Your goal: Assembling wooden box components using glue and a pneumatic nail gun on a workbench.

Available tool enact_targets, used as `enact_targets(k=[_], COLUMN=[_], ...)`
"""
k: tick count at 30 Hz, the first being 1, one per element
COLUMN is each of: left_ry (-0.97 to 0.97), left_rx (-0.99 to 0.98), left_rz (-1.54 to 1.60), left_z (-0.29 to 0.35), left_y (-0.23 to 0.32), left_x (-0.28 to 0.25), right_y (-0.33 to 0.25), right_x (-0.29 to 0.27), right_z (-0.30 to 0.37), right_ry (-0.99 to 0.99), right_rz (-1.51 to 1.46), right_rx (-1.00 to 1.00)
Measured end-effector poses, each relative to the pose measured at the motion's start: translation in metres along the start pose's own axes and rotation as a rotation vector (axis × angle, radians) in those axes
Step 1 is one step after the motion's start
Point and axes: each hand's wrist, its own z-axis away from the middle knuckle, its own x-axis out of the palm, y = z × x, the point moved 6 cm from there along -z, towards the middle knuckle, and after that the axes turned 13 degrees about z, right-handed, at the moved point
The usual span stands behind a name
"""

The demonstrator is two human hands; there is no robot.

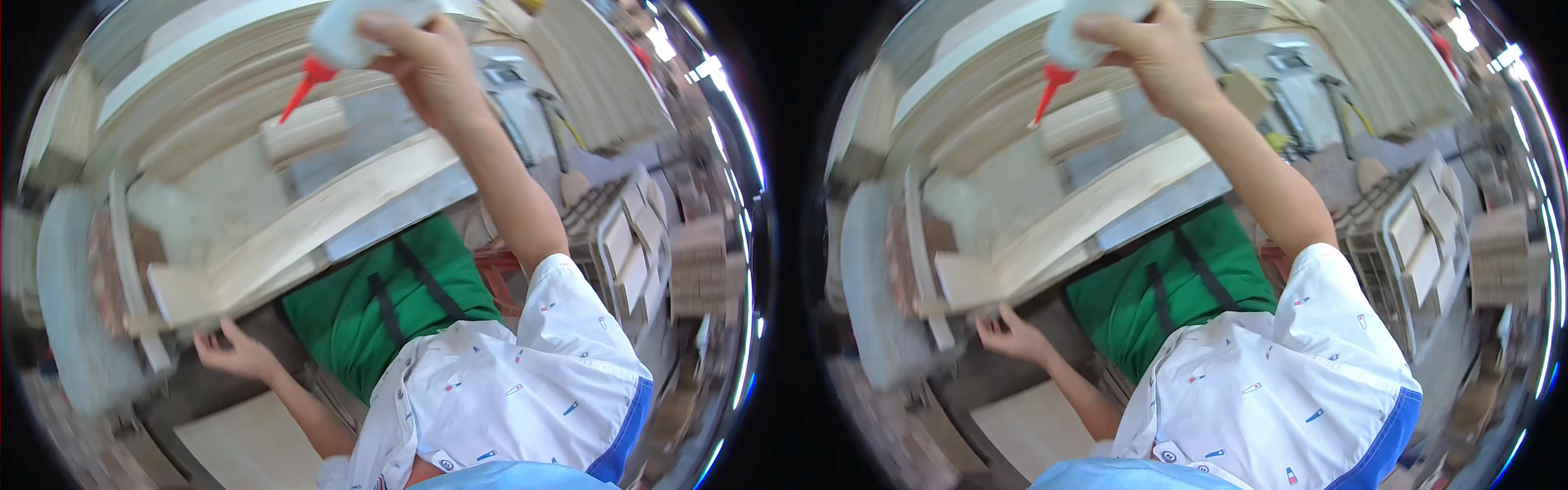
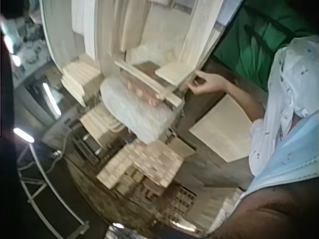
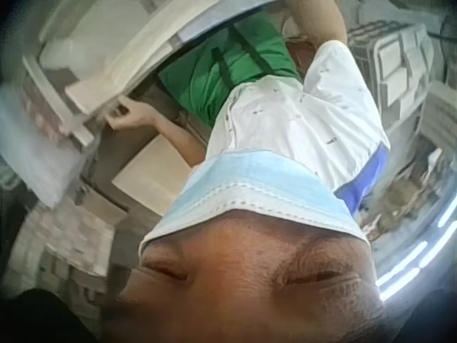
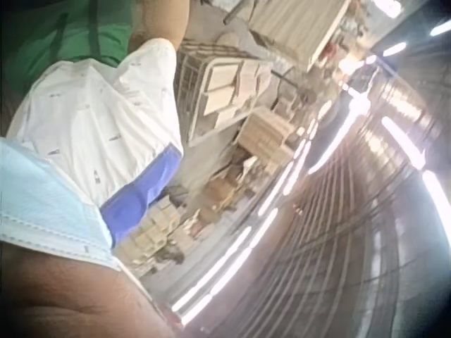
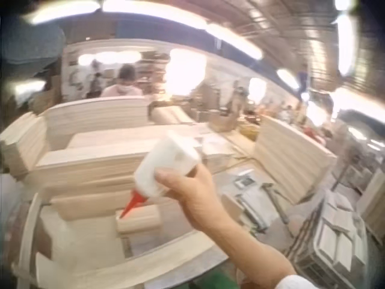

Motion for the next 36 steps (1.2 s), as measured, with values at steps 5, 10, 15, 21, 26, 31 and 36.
enact_targets(k=[5,10,15,21,26,31,36], left_ry=[-0.556,-1.114,-1.247,-1.277,-1.303,-1.293,-1.298], left_rx=[-0.145,0.056,0.157,0.161,0.096,0.173,0.159], left_rz=[0.203,0.386,0.362,0.44,0.383,0.325,0.355], left_z=[0.084,0.138,0.172,0.194,0.202,0.202,0.201], left_y=[0.027,0.096,0.146,0.148,0.135,0.137,0.141], left_x=[0.108,0.274,0.394,0.434,0.44,0.439,0.438], right_y=[-0.055,-0.029,0.002,0.009,0.022,0.023,0.016], right_x=[-0.198,-0.264,-0.258,-0.255,-0.257,-0.257,-0.256], right_z=[0.038,0.049,0.039,0.024,0.017,0.013,0.018], right_ry=[0.423,0.59,0.601,0.597,0.558,0.566,0.573], right_rz=[0.193,0.249,0.182,0.24,0.225,0.265,0.231], right_rx=[-0.205,-0.128,-0.043,-0.034,-0.023,-0.044,-0.059])
